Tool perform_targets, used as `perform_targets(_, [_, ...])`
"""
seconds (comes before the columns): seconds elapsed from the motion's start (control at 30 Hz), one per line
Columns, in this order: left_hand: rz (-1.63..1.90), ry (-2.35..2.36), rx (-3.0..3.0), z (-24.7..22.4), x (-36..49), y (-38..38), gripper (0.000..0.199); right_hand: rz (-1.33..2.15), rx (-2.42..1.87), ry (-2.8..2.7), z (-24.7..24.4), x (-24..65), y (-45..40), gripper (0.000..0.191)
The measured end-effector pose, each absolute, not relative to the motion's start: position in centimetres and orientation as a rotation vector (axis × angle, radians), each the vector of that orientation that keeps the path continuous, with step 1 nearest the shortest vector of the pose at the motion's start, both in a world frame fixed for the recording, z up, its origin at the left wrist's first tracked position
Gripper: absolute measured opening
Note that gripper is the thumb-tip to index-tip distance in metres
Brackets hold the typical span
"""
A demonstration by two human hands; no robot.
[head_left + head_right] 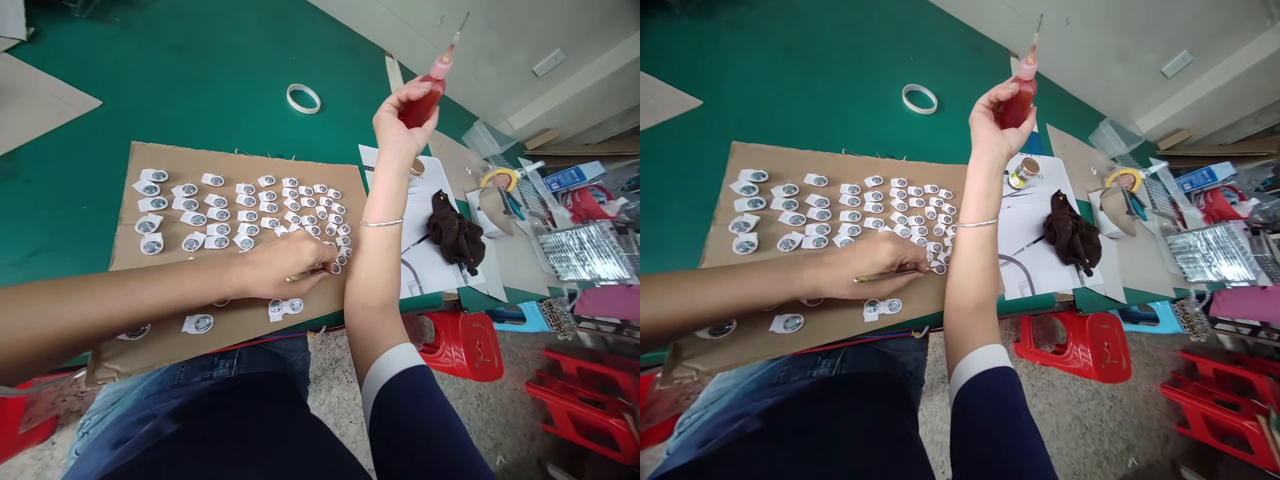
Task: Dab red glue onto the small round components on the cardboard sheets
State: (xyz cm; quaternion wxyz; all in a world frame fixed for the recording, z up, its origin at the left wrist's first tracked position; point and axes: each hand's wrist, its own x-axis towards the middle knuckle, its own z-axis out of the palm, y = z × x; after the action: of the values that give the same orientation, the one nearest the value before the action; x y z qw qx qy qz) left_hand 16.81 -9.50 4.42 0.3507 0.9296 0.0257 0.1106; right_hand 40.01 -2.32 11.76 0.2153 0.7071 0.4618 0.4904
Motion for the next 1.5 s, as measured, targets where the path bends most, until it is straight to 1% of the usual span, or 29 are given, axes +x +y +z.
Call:
perform_targets(0.07, [0.308,0.126,2.390,4.8,16.0,-9.3,0.012,1.358,2.205,1.424,12.2,40.4,-3.0,0.023])
perform_targets(0.13, [0.336,0.173,2.378,5.2,14.8,-9.0,0.018,1.366,2.429,1.618,12.8,41.1,-3.9,0.019])
perform_targets(0.23, [0.422,0.315,2.402,5.7,12.2,-8.3,0.023,1.401,2.633,1.793,14.2,42.1,-6.0,0.020])
perform_targets(0.27, [0.475,0.388,2.423,5.8,11.1,-8.0,0.024,1.408,2.665,1.791,14.7,42.3,-6.8,0.025])
perform_targets(0.3, [0.523,0.472,2.448,5.9,10.0,-7.6,0.031,1.393,2.674,1.770,15.3,42.4,-7.7,0.033])
perform_targets(0.37, [0.602,0.676,2.480,5.9,7.8,-6.7,0.054,1.349,2.644,1.684,16.4,42.0,-9.4,0.052])
perform_targets(0.4, [0.627,0.800,2.481,5.8,6.6,-6.2,0.060,1.351,2.595,1.644,16.9,41.5,-10.1,0.060])
perform_targets(0.43, [0.658,0.922,2.464,5.7,5.6,-5.7,0.061,1.375,2.533,1.604,17.3,40.9,-10.6,0.059])
perform_targets(0.47, [0.684,1.032,2.433,5.5,4.6,-5.2,0.060,1.404,2.463,1.569,17.6,40.0,-11.0,0.048])
perform_targets(0.5, [0.719,1.129,2.385,5.3,3.6,-4.7,0.057,1.431,2.377,1.541,17.8,39.1,-11.1,0.033])
perform_targets(0.53, [0.764,1.203,2.327,5.1,2.8,-4.3,0.052,1.455,2.255,1.519,17.8,38.1,-11.1,0.028])
perform_targets(0.57, [0.810,1.254,2.266,5.0,2.1,-3.8,0.047,1.487,2.079,1.489,17.6,37.0,-10.8,0.036])
perform_targets(0.6, [0.866,1.290,2.200,4.9,1.4,-3.5,0.037,1.536,1.834,1.428,17.3,36.0,-10.3,0.043])
perform_targets(0.63, [0.914,1.296,2.147,4.9,0.8,-3.1,0.027,1.613,1.514,1.310,16.8,35.0,-9.6,0.045])
perform_targets(0.67, [0.946,1.278,2.105,4.9,0.3,-2.7,0.022,1.700,1.134,1.119,16.1,34.1,-8.7,0.044])
perform_targets(0.73, [0.963,1.177,2.048,4.9,-0.6,-2.0,0.015,1.799,0.358,0.496,14.3,32.2,-6.7,0.046])
perform_targets(0.77, [0.956,1.136,2.035,4.8,-0.9,-1.6,0.013,1.784,0.035,0.154,13.3,31.3,-5.6,0.048])
perform_targets(0.8, [0.969,1.123,2.021,4.7,-1.3,-1.2,0.012,1.725,-0.186,-0.158,12.3,30.2,-4.7,0.050])
perform_targets(0.87, [0.939,1.121,2.038,4.2,-1.9,-0.7,0.012,1.628,-0.467,-0.550,10.5,27.8,-3.4,0.047])
perform_targets(0.93, [0.898,1.127,2.095,3.5,-2.4,-0.4,0.011,1.527,-0.667,-0.701,9.2,25.3,-3.0,0.037])
perform_targets(1.0, [0.881,1.121,2.157,2.7,-2.7,-0.2,0.010,1.443,-0.851,-0.734,8.2,23.0,-2.9,0.034])
perform_targets(1.13, [0.913,1.088,2.173,1.3,-3.2,0.0,0.010,1.307,-1.084,-0.820,7.0,20.1,-2.5,0.046])
perform_targets(1.2, [0.915,1.059,2.151,0.9,-3.5,-0.3,0.010,1.266,-1.130,-0.906,6.6,19.3,-2.3,0.050])
perform_targets(1.27, [0.890,1.002,2.180,0.7,-3.8,-0.8,0.008,1.248,-1.151,-0.983,6.5,18.7,-2.1,0.049])
perform_targets(1.43, [0.849,0.817,2.395,0.5,-4.2,-1.7,0.008,1.197,-1.162,-1.052,6.2,17.6,-2.3,0.032])
perform_targets(1.5, [0.846,0.786,2.412,0.3,-4.2,-1.6,0.009,1.171,-1.165,-1.064,6.1,17.3,-2.4,0.029])
